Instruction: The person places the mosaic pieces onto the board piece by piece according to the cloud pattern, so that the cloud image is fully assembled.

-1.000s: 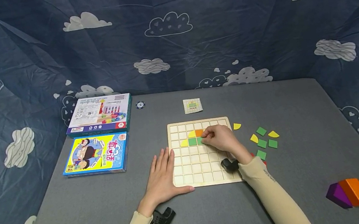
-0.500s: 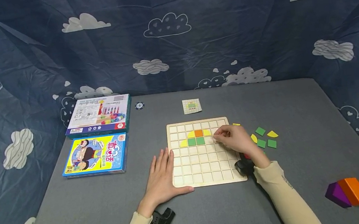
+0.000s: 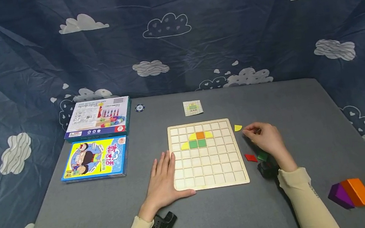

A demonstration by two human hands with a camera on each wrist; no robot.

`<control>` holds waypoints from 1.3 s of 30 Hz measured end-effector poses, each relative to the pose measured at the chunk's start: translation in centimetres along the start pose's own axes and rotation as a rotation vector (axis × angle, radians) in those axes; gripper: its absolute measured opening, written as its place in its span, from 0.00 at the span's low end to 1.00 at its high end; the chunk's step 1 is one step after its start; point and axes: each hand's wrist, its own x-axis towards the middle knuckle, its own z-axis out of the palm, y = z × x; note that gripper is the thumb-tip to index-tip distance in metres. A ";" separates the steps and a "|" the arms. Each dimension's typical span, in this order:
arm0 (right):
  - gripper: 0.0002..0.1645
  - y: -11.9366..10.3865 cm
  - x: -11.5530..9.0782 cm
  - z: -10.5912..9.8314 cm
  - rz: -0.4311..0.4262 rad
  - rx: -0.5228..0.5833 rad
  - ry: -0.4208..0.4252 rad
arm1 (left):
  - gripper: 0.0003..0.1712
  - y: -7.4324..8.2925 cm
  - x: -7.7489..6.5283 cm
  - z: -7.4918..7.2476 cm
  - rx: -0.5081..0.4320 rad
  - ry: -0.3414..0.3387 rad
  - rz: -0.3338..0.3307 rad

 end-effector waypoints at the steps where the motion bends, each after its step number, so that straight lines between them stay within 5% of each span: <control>1: 0.16 0.3 0.0 -0.3 0.013 -0.008 0.009 | 0.74 0.0 0.0 0.0 0.001 -0.002 -0.002; 10: 0.19 2.6 -0.1 -2.4 0.112 -0.070 0.016 | 0.74 0.0 0.0 0.0 -0.002 -0.022 -0.015; 22: 0.23 3.3 0.2 -2.6 0.312 -0.163 -0.062 | 0.73 0.1 0.0 -0.1 -0.001 -0.020 -0.011; 30: 0.22 3.3 0.4 -2.5 0.321 -0.151 -0.083 | 0.73 0.1 0.0 -0.2 -0.005 -0.023 -0.014; 39: 0.16 2.8 0.4 -2.4 0.211 -0.141 -0.065 | 0.73 0.0 0.0 -0.1 -0.019 -0.006 -0.007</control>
